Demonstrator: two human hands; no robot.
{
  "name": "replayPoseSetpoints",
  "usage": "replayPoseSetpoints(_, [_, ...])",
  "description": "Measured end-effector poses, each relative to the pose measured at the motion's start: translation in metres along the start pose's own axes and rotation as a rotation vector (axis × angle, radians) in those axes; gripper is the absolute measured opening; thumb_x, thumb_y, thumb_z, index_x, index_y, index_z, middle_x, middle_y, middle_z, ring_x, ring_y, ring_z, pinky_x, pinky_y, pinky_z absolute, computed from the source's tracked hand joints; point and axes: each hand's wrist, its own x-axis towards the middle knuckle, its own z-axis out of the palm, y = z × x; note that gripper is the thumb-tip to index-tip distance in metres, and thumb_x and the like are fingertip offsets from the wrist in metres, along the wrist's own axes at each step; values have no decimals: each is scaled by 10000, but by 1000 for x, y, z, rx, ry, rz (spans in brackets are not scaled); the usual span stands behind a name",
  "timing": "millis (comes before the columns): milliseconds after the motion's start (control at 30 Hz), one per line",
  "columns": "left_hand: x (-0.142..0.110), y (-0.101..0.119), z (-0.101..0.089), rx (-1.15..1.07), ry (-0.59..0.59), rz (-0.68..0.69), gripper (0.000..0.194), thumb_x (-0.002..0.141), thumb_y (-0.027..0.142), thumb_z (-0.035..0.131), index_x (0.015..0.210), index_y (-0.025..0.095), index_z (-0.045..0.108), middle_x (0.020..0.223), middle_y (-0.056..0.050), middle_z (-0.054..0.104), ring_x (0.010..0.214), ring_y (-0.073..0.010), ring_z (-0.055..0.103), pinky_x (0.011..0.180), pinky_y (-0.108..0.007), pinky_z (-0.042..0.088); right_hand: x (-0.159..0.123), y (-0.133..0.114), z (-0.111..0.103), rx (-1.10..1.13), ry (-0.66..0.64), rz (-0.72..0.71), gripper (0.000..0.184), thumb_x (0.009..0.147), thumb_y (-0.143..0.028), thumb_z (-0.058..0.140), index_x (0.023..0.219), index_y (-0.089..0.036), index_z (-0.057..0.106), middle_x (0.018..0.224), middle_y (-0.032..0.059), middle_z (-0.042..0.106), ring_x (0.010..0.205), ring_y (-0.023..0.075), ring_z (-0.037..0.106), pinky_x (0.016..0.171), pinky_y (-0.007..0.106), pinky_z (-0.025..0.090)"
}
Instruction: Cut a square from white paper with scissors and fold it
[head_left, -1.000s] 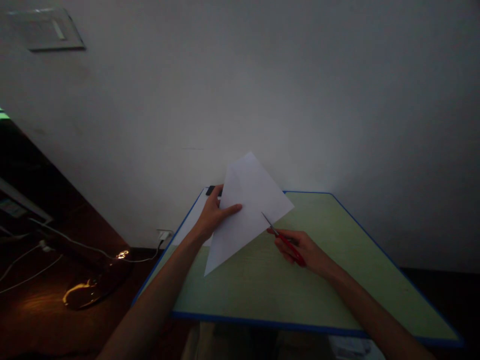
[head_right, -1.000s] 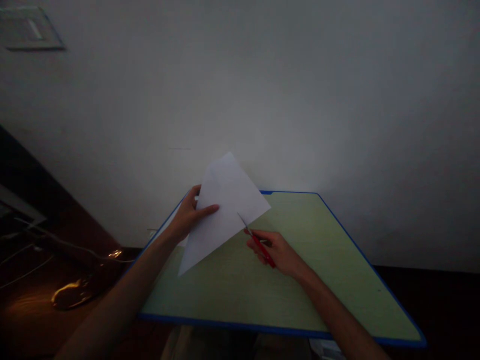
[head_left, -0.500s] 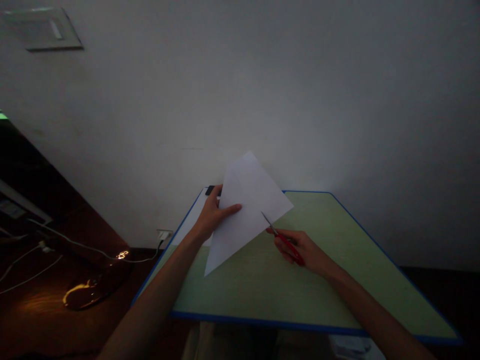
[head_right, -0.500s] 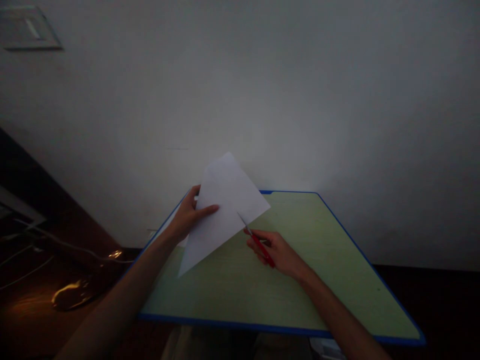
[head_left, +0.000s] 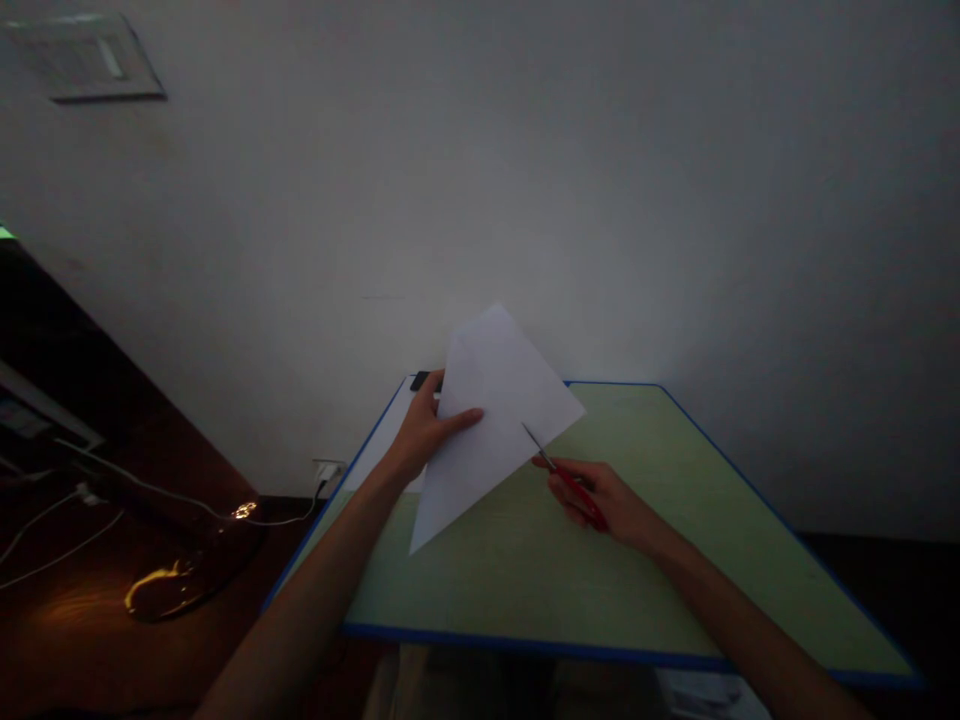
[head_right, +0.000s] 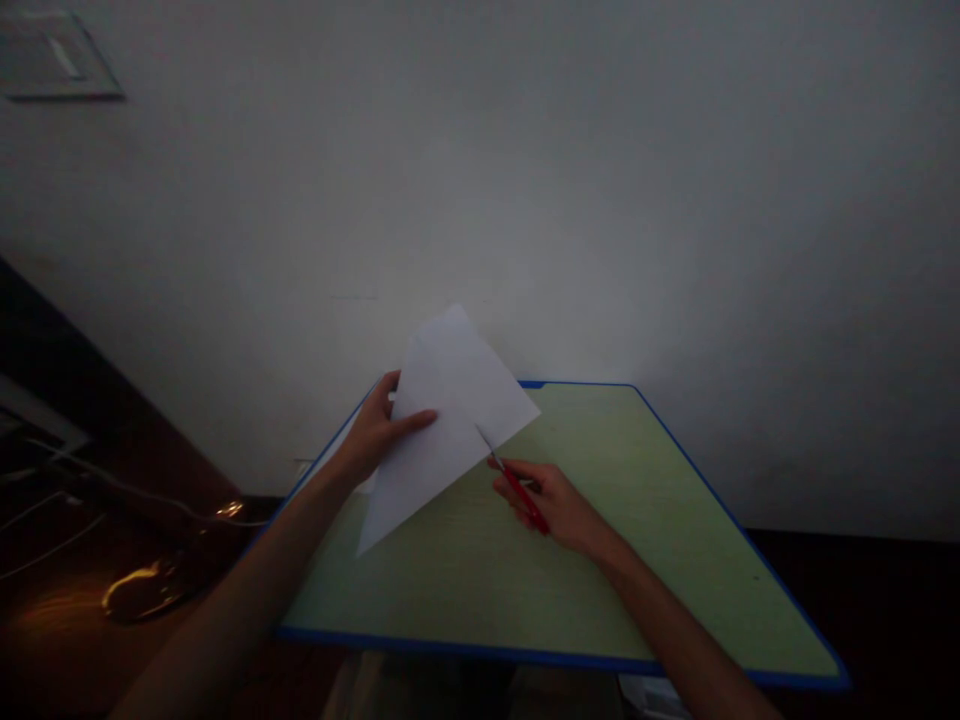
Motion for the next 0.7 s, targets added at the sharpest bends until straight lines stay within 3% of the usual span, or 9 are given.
replayPoseSetpoints(700, [0, 0, 0, -5, 4, 3, 722, 672, 334, 838, 1264, 242, 435, 1003, -87, 709, 765, -276, 721, 620, -412, 622, 1, 3, -2, -4, 7, 17, 591, 868, -528, 642, 1324, -154, 602, 611, -52, 441, 466, 63, 392, 418, 211, 252])
